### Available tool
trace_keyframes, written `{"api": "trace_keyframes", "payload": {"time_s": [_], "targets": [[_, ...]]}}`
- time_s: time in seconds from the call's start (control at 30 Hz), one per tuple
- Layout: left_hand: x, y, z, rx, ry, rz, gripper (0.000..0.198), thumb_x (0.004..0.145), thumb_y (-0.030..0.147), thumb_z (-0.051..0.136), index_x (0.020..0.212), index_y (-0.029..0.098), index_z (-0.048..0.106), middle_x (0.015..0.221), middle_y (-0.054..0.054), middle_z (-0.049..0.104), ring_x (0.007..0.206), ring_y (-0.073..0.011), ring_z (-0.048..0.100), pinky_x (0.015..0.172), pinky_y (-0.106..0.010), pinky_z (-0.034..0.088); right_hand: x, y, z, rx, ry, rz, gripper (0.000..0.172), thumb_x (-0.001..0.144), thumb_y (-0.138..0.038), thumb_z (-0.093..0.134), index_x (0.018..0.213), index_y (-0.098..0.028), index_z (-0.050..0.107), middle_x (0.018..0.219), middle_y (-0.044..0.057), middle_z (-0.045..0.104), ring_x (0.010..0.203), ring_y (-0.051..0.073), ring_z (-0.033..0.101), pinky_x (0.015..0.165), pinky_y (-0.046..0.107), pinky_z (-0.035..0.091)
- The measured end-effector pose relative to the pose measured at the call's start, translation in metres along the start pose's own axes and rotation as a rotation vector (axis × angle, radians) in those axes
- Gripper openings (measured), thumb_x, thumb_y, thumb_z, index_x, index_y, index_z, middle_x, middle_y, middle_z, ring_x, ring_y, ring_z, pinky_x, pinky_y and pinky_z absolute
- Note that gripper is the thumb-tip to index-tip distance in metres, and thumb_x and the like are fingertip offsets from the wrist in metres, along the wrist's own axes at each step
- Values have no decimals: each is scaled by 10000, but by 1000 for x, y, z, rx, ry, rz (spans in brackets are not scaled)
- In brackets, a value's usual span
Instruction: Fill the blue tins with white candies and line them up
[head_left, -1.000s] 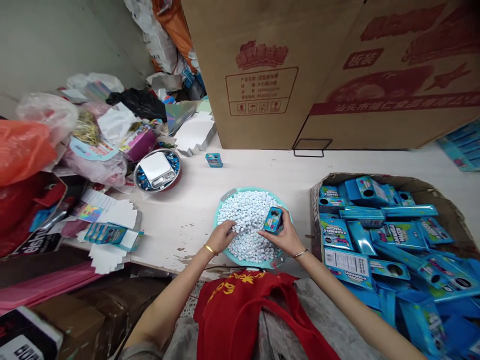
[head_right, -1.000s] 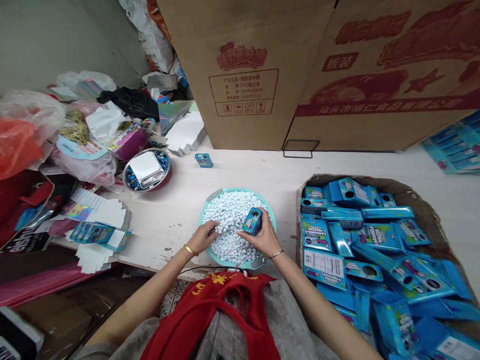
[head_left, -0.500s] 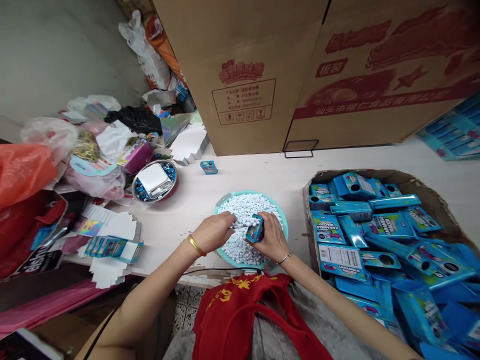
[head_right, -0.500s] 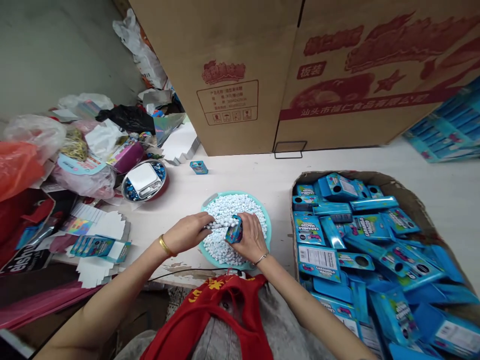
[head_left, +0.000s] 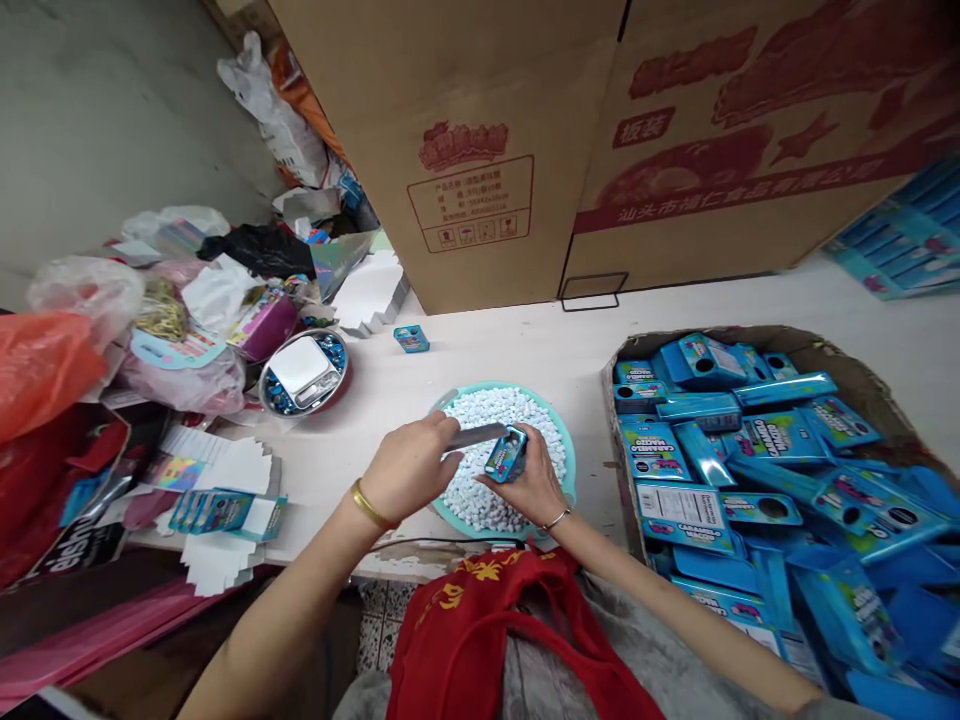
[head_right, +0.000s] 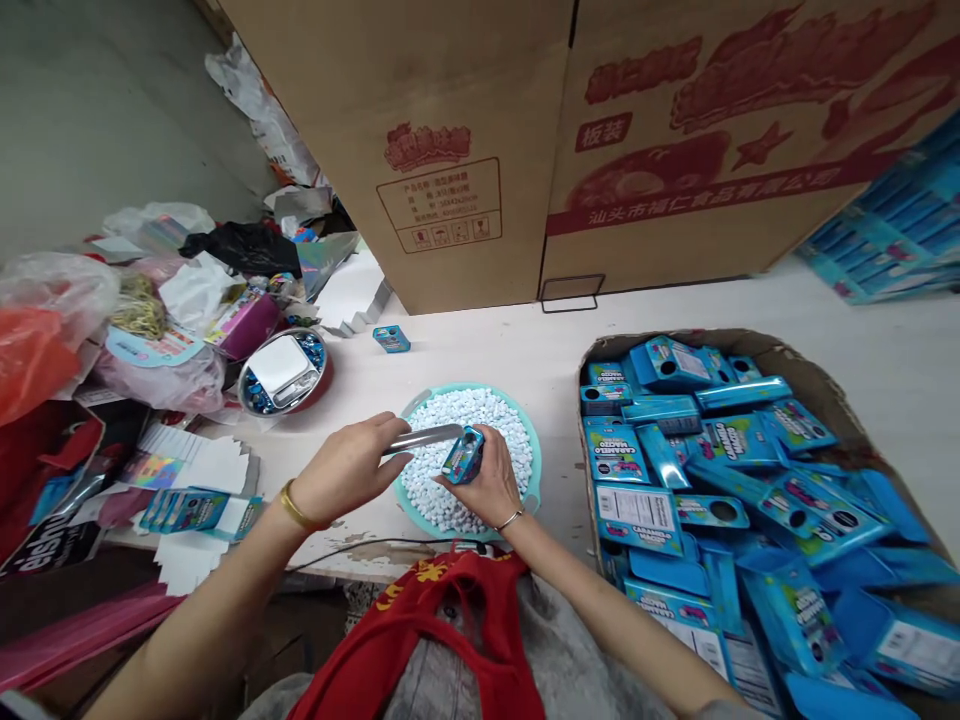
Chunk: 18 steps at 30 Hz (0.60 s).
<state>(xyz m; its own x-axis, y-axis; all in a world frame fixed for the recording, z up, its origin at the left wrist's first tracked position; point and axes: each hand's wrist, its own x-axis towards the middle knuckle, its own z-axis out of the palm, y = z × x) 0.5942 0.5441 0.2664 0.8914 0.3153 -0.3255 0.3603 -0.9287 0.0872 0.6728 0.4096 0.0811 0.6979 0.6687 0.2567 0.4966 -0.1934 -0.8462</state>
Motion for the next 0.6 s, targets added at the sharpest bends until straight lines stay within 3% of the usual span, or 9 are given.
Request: {"api": "trace_keyframes", "payload": {"time_s": [0.1, 0.2, 0.3, 0.37, 0.43, 0.5, 0.53, 0.6], "targets": [[11, -4, 37, -250, 100, 16, 364, 789, 479, 621, 974, 177, 534, 912, -53, 621, 807, -198, 597, 686, -288, 454, 1, -4, 11, 11, 60, 1, 781, 661, -438, 705, 1287, -160, 330, 1180, 162, 506, 1108, 317, 513, 951, 525, 446], [25, 4, 69, -295, 72, 42, 309, 788, 436, 620, 935, 183, 521, 858, -41, 630, 786, -201, 602, 666, -282, 439, 4, -8, 19, 39, 75, 17, 718, 698, -361, 639, 1315, -178, 320, 1154, 141, 522, 1063, 297, 541, 929, 505, 470], [38, 0, 80, -268, 119, 43, 228, 838, 388, 558, 960, 200, 516, 893, -34, 631, 807, -193, 610, 682, -277, 439, 15, -8, 12, 29, -10, -32, 880, 663, -422, 686, 1384, -183, 241, 1277, 156, 462, 1189, 309, 477, 991, 494, 440], [47, -12, 78, -266, 175, 38, 238, 863, 388, 525, 1027, 216, 509, 966, -32, 624, 858, -187, 611, 698, -269, 446, 27, 0, -7, -36, -70, -86, 950, 655, -487, 708, 1411, -176, 221, 1358, 172, 396, 1277, 318, 396, 1034, 494, 403], [58, -31, 73, -245, 200, 18, 265, 876, 385, 511, 1088, 226, 501, 1003, -33, 611, 887, -185, 609, 701, -264, 454, 45, 15, -39, -122, -51, -104, 782, 745, -482, 644, 1386, -193, 304, 1364, 158, 401, 1290, 294, 383, 1053, 482, 379], [72, -53, 70, -225, 218, -16, 293, 881, 380, 510, 1136, 239, 494, 1025, -34, 597, 907, -184, 606, 718, -266, 464, 65, 42, -79, -230, 89, -72, 533, 840, -412, 527, 1315, -197, 415, 1299, 147, 468, 1256, 276, 416, 1049, 484, 364], [80, -66, 69, -224, 230, -40, 304, 881, 379, 512, 1153, 246, 491, 1043, -34, 589, 919, -183, 605, 731, -267, 469, 76, 59, -101, -301, 165, -51, 469, 848, -391, 494, 1271, -190, 464, 1264, 148, 494, 1232, 285, 434, 1039, 499, 358], [100, -95, 70, -225, 250, -106, 310, 877, 367, 525, 1163, 251, 499, 1084, -40, 568, 944, -184, 603, 747, -268, 476, 96, 100, -144, -477, 191, 11, 449, 817, -348, 479, 1228, -172, 511, 1231, 154, 524, 1202, 308, 455, 1020, 512, 349]]}}
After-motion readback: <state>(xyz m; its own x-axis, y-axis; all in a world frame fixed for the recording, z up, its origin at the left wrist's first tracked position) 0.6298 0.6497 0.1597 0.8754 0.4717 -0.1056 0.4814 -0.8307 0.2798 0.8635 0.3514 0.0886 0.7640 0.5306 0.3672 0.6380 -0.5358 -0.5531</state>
